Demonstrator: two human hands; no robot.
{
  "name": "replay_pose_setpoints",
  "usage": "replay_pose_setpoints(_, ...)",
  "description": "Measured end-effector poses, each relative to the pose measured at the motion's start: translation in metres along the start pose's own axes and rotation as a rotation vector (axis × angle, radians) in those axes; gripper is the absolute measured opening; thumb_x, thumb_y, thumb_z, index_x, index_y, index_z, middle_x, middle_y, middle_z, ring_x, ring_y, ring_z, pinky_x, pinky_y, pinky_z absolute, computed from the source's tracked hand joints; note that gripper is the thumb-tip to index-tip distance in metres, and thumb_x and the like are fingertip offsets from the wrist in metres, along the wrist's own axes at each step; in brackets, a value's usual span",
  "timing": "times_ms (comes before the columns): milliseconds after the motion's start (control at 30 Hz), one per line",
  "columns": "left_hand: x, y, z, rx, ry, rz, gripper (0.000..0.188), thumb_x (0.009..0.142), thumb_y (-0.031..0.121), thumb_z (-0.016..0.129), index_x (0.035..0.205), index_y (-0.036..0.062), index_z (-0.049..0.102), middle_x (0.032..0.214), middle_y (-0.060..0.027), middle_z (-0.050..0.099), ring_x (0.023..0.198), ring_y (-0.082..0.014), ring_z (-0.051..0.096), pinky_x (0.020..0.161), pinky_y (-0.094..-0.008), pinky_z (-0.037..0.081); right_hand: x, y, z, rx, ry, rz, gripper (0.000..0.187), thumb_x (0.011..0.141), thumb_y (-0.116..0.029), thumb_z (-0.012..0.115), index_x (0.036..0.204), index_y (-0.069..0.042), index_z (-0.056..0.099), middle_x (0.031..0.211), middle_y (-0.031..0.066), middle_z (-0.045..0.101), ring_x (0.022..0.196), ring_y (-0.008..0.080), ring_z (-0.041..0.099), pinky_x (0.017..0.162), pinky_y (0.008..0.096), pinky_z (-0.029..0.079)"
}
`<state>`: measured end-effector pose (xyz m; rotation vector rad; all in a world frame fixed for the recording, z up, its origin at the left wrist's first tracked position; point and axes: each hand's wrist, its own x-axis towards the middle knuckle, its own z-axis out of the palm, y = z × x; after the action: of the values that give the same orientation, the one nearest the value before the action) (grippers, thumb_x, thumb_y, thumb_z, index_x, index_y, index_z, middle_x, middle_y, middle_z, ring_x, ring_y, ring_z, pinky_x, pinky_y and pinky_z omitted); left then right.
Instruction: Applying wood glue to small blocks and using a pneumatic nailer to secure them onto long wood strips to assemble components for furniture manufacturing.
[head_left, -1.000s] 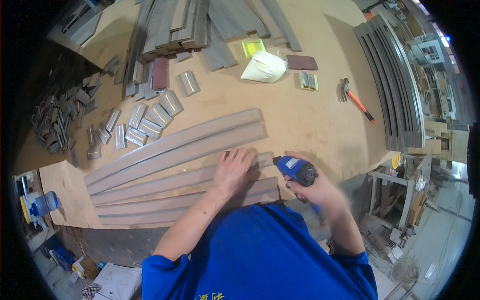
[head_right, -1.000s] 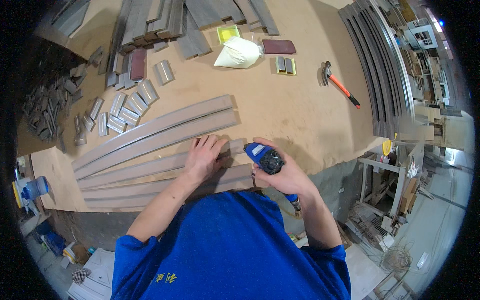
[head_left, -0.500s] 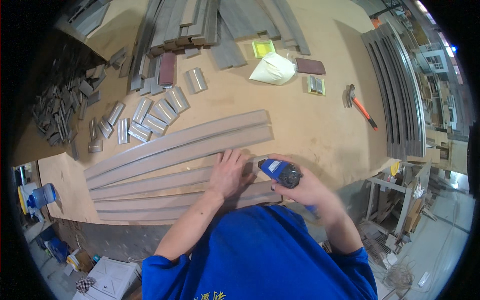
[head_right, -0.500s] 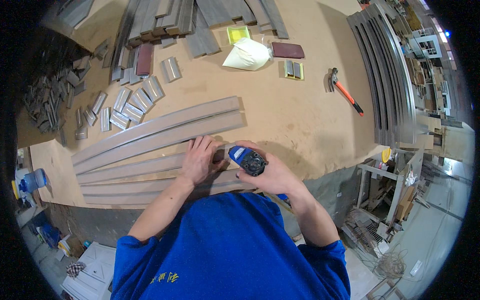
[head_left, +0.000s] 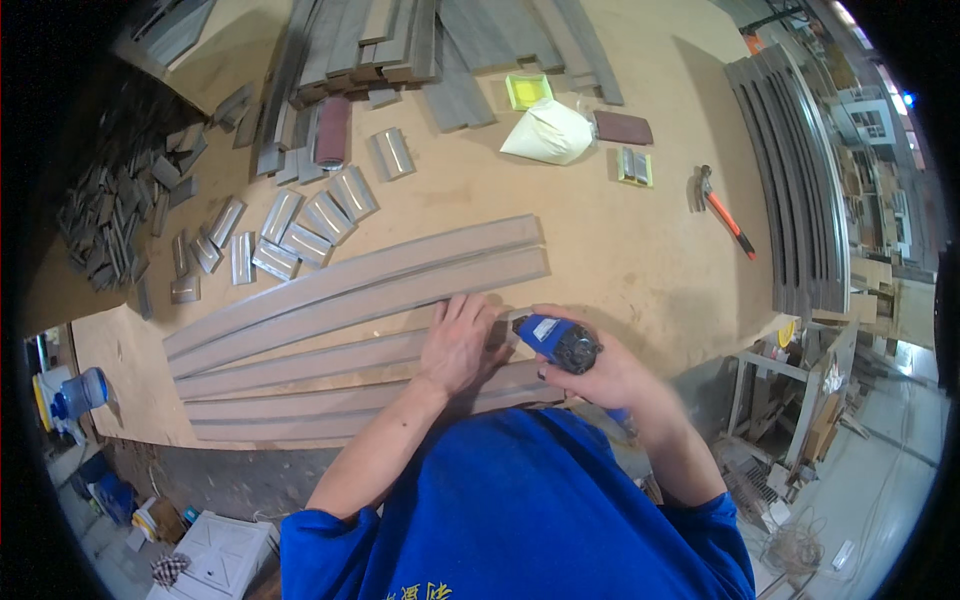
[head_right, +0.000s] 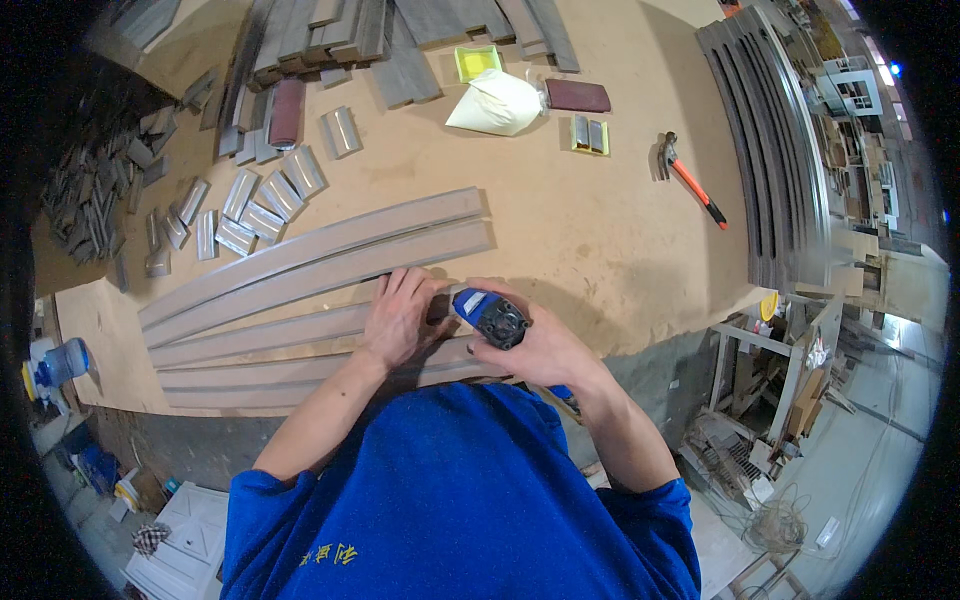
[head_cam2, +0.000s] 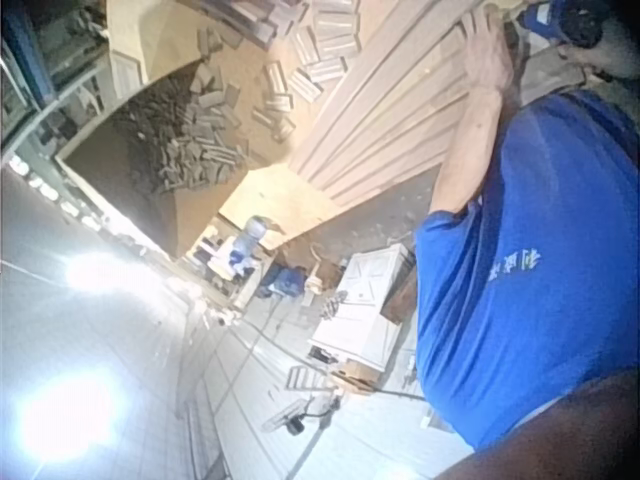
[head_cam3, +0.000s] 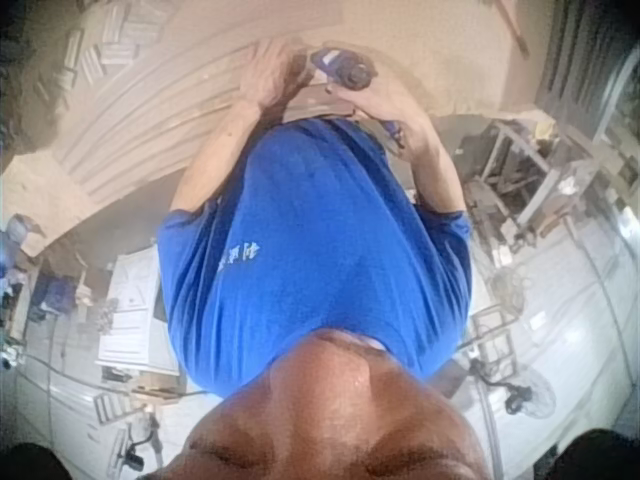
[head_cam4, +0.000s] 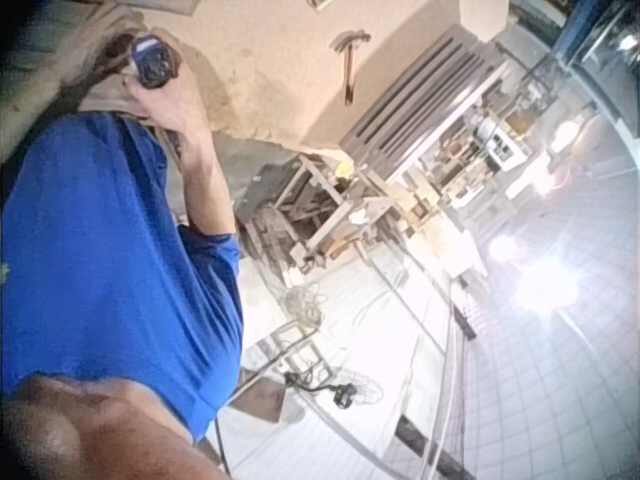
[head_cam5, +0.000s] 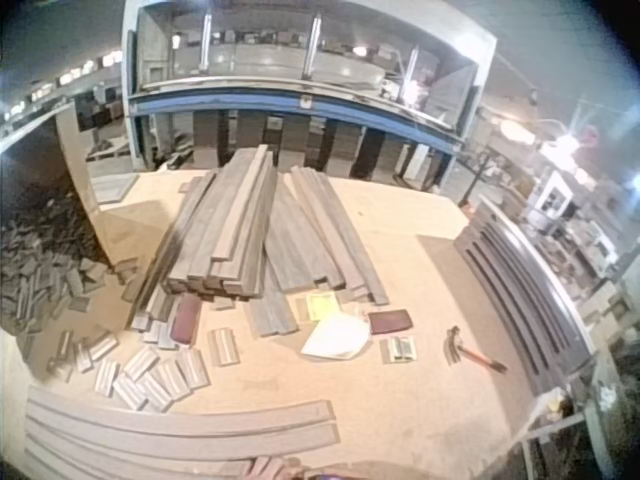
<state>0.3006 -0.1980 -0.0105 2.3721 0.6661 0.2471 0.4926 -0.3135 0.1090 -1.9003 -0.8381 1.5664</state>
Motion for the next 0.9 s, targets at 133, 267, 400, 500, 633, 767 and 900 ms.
replay_pose_setpoints(133,0.000,0.000,0.001,0.004,0.010,0.009,0.050,0.080,0.031,0.083,0.122,0.0096,0.066,0.118,-0.0078,0.061,0.117,-0.0284,0.055,0.099,-0.0436,0.044,-0.001,0.002,0.002,-0.006,0.009,0.006,0.070,0.087,-0.019,0.080,0.151,-0.014,0.054,0.132,0.0121,0.069,0.118,0.0208,0.067,0.103,0.0352,0.053)
replay_pose_setpoints(267,-0.001,-0.001,0.001,0.013,0.021,0.018,0.050,0.080,0.031,0.082,0.122,0.0094,0.066,0.118,-0.0080,0.061,0.117,-0.0286,0.054,0.098,-0.0436,0.044,0.001,0.002,0.004,-0.020,0.018,-0.031,0.074,0.089,-0.006,0.077,0.156,-0.018,0.050,0.103,0.0015,0.069,0.079,0.0092,0.065,0.063,0.0266,0.056)
replay_pose_setpoints(400,-0.001,-0.001,0.001,0.027,-0.004,0.007,0.050,0.080,0.032,0.082,0.122,0.0093,0.066,0.118,-0.0081,0.061,0.117,-0.0289,0.054,0.098,-0.0437,0.044,0.000,-0.005,0.004,0.044,-0.001,0.073,0.073,0.089,-0.006,0.075,0.156,-0.018,0.049,0.100,0.0009,0.068,0.074,0.0089,0.064,0.062,0.0264,0.056)
replay_pose_setpoints(500,-0.002,-0.002,0.002,0.025,0.010,0.015,0.050,0.080,0.032,0.082,0.121,0.0092,0.066,0.117,-0.0083,0.060,0.116,-0.0293,0.054,0.098,-0.0439,0.044,-0.001,-0.013,0.003,0.063,-0.023,0.129,0.073,0.090,-0.007,0.075,0.157,-0.018,0.048,0.099,0.0010,0.068,0.071,0.0085,0.063,0.060,0.0260,0.055)
replay_pose_setpoints(633,-0.001,-0.001,0.000,0.014,0.021,0.025,0.049,0.080,0.032,0.082,0.120,0.0088,0.066,0.117,-0.0089,0.060,0.116,-0.0297,0.054,0.097,-0.0446,0.044,-0.002,-0.010,0.005,-0.043,0.014,0.078,0.072,0.091,-0.008,0.075,0.157,-0.018,0.047,0.098,0.0008,0.068,0.070,0.0085,0.063,0.060,0.0260,0.055)
replay_pose_setpoints(767,-0.002,-0.003,-0.001,0.030,-0.008,0.027,0.049,0.078,0.030,0.083,0.118,0.0086,0.066,0.117,-0.0091,0.060,0.115,-0.0305,0.055,0.097,-0.0450,0.045,-0.003,0.012,0.006,0.042,0.030,0.006,0.071,0.089,-0.012,0.078,0.155,-0.018,0.051,0.107,0.0060,0.069,0.084,0.0127,0.066,0.075,0.0297,0.056)
replay_pose_setpoints(900,-0.002,-0.002,-0.001,0.013,0.028,0.046,0.050,0.076,0.028,0.084,0.119,0.0091,0.065,0.118,-0.0088,0.060,0.115,-0.0310,0.055,0.096,-0.0450,0.045,-0.013,0.009,0.008,0.041,0.027,0.010,0.069,0.087,-0.019,0.080,0.151,-0.014,0.055,0.117,0.0108,0.070,0.103,0.0163,0.066,0.094,0.0325,0.054)
